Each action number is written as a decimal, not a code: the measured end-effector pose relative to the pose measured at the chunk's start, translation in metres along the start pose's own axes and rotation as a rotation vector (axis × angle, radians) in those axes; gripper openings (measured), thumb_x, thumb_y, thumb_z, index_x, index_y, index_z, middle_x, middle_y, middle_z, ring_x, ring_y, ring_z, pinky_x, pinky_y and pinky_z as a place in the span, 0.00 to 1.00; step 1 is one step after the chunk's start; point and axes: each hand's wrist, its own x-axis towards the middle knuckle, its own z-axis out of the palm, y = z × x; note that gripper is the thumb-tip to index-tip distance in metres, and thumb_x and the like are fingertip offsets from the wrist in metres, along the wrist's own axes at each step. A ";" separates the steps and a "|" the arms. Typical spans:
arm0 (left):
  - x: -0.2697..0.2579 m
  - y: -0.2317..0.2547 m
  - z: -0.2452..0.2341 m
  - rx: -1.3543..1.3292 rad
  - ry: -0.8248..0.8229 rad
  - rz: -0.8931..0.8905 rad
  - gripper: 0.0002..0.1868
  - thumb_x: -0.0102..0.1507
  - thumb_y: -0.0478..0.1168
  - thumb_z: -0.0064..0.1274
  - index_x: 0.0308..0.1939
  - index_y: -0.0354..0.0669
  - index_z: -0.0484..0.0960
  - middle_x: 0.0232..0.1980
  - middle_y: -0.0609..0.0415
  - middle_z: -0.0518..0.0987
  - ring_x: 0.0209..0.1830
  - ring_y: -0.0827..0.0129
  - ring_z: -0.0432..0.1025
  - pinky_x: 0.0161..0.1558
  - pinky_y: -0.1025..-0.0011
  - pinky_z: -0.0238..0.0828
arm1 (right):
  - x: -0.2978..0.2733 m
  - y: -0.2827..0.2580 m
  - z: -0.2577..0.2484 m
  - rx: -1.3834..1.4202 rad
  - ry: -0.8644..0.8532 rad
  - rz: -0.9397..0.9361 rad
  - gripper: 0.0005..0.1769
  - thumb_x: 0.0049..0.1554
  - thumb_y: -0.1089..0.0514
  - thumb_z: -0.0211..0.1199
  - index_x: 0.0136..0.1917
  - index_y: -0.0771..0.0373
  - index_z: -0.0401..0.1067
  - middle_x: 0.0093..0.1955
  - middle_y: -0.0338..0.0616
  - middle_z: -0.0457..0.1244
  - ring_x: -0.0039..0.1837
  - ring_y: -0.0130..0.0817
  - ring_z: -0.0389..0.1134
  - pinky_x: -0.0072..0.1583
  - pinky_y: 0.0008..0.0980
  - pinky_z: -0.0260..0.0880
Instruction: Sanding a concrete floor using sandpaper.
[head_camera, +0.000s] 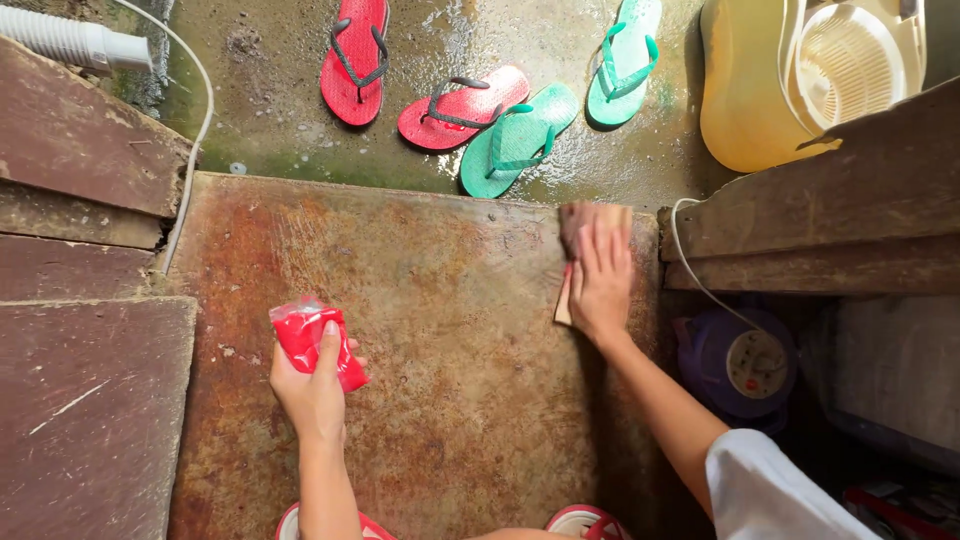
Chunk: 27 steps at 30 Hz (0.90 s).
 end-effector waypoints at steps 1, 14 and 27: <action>0.002 -0.005 -0.002 -0.018 0.005 0.017 0.17 0.67 0.37 0.56 0.59 0.40 0.74 0.44 0.52 0.81 0.33 0.70 0.78 0.28 0.68 0.79 | 0.018 0.000 0.011 0.048 0.061 0.136 0.33 0.65 0.51 0.56 0.81 0.57 0.57 0.82 0.54 0.51 0.82 0.56 0.47 0.79 0.53 0.44; -0.002 0.004 0.026 -0.027 -0.086 0.050 0.15 0.68 0.35 0.56 0.56 0.36 0.73 0.44 0.50 0.82 0.33 0.69 0.78 0.29 0.67 0.80 | -0.017 -0.037 -0.012 0.141 -0.032 -0.019 0.33 0.64 0.53 0.56 0.81 0.57 0.56 0.83 0.46 0.51 0.82 0.48 0.51 0.79 0.49 0.49; -0.016 -0.010 0.042 0.018 -0.151 0.030 0.16 0.67 0.36 0.55 0.58 0.38 0.74 0.43 0.50 0.82 0.32 0.68 0.78 0.28 0.68 0.78 | -0.056 0.027 -0.003 0.130 0.119 0.296 0.36 0.66 0.56 0.50 0.81 0.73 0.48 0.84 0.63 0.45 0.83 0.60 0.45 0.79 0.53 0.44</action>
